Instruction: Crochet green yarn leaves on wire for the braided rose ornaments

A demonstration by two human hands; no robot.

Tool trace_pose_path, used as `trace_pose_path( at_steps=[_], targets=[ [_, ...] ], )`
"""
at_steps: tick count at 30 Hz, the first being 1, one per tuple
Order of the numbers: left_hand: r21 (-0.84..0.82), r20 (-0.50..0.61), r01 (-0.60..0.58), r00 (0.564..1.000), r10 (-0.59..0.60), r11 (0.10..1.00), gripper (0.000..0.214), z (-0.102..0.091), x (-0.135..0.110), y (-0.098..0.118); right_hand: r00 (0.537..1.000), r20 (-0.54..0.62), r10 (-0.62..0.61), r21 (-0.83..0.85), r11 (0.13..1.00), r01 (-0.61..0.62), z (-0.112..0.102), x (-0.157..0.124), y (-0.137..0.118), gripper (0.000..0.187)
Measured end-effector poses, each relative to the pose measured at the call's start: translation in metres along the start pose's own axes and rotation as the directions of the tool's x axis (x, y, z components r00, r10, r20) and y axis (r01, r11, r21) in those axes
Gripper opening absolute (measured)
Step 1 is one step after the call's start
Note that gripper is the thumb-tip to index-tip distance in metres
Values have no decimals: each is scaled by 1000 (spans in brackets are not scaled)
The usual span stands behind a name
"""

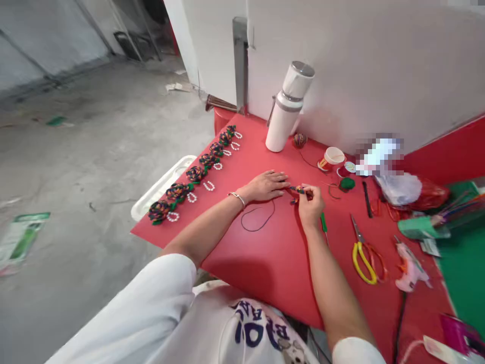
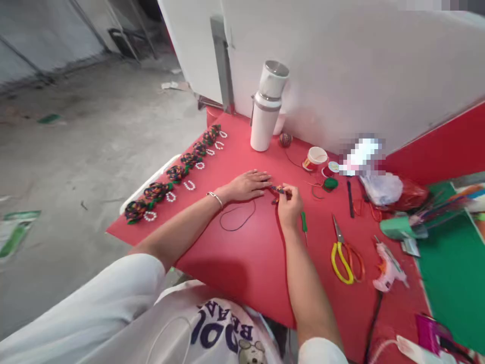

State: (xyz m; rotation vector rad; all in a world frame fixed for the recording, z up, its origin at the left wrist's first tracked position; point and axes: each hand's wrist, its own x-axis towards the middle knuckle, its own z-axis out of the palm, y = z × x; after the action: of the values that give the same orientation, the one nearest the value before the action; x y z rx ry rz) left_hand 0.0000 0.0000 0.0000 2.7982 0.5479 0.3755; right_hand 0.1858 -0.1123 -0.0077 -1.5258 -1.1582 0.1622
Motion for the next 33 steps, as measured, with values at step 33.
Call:
trace_pose_path(
  at_steps=[33],
  targets=[
    [230, -162, 169, 978, -134, 958, 49, 5, -6, 20, 807, 513, -291, -258, 845, 468, -19, 3, -7, 21]
  ],
)
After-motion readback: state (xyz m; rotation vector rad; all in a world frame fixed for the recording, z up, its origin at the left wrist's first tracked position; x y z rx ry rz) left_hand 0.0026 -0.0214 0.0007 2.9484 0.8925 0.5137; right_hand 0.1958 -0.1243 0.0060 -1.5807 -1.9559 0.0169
